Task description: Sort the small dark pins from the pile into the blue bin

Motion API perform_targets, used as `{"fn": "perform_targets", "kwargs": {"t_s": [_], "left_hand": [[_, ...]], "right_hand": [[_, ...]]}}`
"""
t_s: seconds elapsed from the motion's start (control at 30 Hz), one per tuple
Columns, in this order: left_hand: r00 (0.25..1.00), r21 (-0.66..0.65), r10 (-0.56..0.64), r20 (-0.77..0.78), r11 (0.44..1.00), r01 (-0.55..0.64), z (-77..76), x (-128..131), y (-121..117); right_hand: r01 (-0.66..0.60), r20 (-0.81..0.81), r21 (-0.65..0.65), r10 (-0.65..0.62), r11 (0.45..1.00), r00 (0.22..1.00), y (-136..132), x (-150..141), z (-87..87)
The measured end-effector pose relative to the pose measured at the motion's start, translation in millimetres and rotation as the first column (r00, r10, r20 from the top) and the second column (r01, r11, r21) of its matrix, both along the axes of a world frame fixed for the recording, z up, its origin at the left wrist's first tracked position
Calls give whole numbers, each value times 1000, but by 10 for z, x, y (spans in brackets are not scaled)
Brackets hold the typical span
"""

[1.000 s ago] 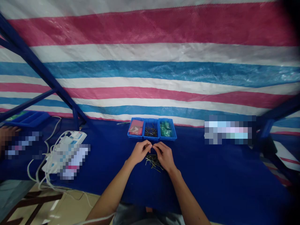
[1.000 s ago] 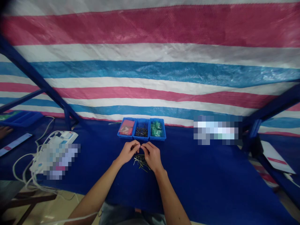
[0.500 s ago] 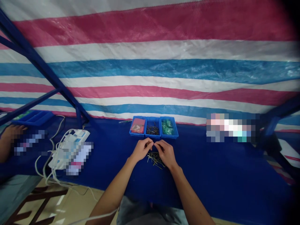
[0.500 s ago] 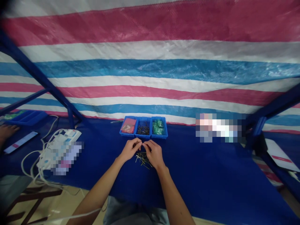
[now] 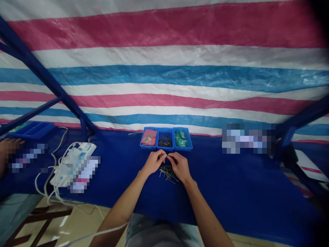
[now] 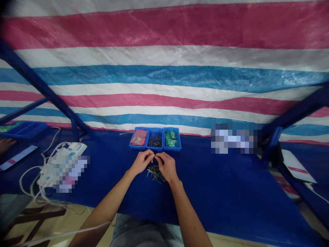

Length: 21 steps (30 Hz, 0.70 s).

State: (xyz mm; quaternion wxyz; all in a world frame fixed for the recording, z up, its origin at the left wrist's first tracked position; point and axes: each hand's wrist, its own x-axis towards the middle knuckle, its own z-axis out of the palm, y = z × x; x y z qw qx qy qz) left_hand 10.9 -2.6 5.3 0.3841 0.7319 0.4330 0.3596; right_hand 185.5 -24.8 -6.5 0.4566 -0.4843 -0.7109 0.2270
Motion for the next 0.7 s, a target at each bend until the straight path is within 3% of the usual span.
{"fn": "perform_targets", "kwargs": {"t_s": [0.7], "left_hand": [[1000,38,12,-25,999,-12,2,23,14]], "right_hand": [[7,-17,5,-7,1000,1000,3,12,-20]]}}
